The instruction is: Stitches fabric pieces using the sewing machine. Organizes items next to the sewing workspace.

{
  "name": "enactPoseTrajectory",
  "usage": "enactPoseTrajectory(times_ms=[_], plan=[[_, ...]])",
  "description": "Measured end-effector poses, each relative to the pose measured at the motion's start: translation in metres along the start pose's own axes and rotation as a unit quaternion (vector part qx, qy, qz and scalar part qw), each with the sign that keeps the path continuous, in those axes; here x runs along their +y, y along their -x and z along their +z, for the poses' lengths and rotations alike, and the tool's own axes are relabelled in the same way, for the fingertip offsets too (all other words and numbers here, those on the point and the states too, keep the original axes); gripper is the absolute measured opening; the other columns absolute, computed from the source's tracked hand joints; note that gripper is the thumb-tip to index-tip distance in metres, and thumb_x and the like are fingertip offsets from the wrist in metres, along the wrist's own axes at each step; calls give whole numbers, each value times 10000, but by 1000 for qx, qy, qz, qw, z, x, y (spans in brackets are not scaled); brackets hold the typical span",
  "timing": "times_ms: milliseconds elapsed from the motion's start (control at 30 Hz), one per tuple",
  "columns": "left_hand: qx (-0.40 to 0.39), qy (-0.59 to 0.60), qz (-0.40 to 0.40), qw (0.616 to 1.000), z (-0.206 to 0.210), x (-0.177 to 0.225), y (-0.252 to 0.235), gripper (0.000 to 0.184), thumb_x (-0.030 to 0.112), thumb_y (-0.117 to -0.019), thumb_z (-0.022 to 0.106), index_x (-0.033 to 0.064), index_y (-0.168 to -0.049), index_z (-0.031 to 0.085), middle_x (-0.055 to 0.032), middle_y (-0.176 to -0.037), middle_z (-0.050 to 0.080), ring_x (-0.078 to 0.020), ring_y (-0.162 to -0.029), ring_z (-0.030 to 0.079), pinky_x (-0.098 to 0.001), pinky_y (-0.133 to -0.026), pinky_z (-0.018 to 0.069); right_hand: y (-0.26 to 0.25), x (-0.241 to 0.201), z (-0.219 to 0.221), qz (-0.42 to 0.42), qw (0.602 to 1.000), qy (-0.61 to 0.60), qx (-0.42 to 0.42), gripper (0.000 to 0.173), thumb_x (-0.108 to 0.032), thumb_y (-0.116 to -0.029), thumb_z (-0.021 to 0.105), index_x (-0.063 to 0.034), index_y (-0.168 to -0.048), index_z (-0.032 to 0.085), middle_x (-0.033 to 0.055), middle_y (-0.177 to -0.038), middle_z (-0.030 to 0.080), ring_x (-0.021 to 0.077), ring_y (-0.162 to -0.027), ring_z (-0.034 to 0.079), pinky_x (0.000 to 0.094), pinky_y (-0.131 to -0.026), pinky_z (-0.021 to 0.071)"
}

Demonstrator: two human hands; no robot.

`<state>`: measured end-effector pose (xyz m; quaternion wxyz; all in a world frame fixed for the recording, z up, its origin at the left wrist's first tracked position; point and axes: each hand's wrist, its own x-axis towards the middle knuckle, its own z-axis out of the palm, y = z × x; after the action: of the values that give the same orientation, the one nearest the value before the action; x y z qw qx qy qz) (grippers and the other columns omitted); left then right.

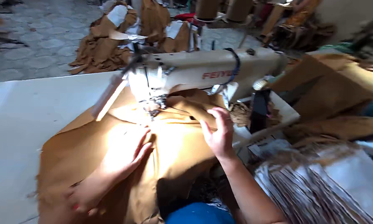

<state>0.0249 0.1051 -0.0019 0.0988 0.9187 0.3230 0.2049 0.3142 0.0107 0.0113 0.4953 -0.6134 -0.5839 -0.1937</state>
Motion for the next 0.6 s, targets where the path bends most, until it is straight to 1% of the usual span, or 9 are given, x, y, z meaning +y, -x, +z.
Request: enactPoseTrajectory(times_ms=[67, 133, 233, 267, 300, 367, 500, 533, 600], plan=[[6, 23, -18, 1000, -7, 5, 19, 597, 474, -1058, 361, 62, -1421, 595, -168, -1359, 652, -391, -1282, 596, -648, -1093, 389, 1, 32, -29, 47, 991, 85, 94, 459, -213, -871, 766, 74, -1200, 623, 276, -1230, 629, 389, -1224, 586, 491, -1060, 469], [26, 24, -11, 999, -13, 9, 34, 583, 451, -1051, 376, 34, -1379, 619, -221, -1317, 659, -447, -1265, 592, -670, -1094, 368, -3, 63, -54, 140, 973, 142, 114, 728, -287, -837, 797, 119, -1360, 495, 357, -1395, 501, 479, -1355, 460, 552, -1129, 390], [58, 25, 11, 998, -16, 13, 49, 564, 438, -1048, 405, 5, -1308, 654, -230, -1258, 679, -455, -1201, 621, -681, -1082, 363, -21, 94, -72, 311, 941, 127, 43, 1157, -348, -741, 896, 53, -1587, 217, 353, -1615, 226, 499, -1494, 266, 582, -1208, 267], [59, 31, 8, 998, -18, 17, 54, 558, 438, -1049, 412, 8, -1309, 655, -218, -1269, 679, -446, -1206, 622, -686, -1082, 358, -27, 102, -74, 345, 931, 123, 5, 1231, -354, -731, 910, 31, -1613, 141, 345, -1630, 200, 496, -1503, 256, 599, -1211, 256], [57, 34, 5, 998, -19, 22, 58, 548, 431, -1048, 418, 13, -1312, 654, -204, -1288, 676, -437, -1218, 619, -686, -1081, 363, -32, 109, -76, 360, 925, 122, -27, 1260, -341, -728, 918, 31, -1617, 105, 355, -1612, 237, 507, -1476, 308, 624, -1188, 287], [56, 39, -2, 998, -23, 33, 65, 515, 408, -1044, 438, 27, -1312, 656, -173, -1317, 672, -408, -1232, 618, -667, -1090, 372, -42, 116, -79, 364, 921, 118, -64, 1224, -278, -717, 928, 58, -1601, 151, 383, -1524, 373, 518, -1404, 417, 640, -1143, 357], [83, 47, 11, 995, -27, 51, 79, 406, 288, -1022, 525, -14, -1247, 677, -188, -1286, 682, -368, -1221, 641, -625, -1076, 421, -42, 100, -87, 339, 934, 110, -24, 1095, -200, -707, 917, 34, -1571, 286, 337, -1422, 524, 466, -1332, 524, 612, -1110, 413], [94, 51, 10, 994, -28, 57, 82, 374, 257, -1013, 547, -17, -1224, 688, -181, -1269, 691, -347, -1209, 652, -612, -1078, 431, -39, 95, -92, 307, 947, 95, -2, 1083, -222, -720, 904, 42, -1564, 279, 315, -1433, 520, 420, -1335, 532, 571, -1114, 431], [122, 63, 13, 990, -26, 68, 88, 305, 208, -996, 579, -5, -1176, 701, -147, -1208, 717, -292, -1164, 677, -556, -1064, 468, -35, 78, -100, 255, 966, 15, 33, 1053, -230, -741, 883, 76, -1540, 271, 248, -1439, 520, 262, -1318, 553, 394, -1113, 467]])
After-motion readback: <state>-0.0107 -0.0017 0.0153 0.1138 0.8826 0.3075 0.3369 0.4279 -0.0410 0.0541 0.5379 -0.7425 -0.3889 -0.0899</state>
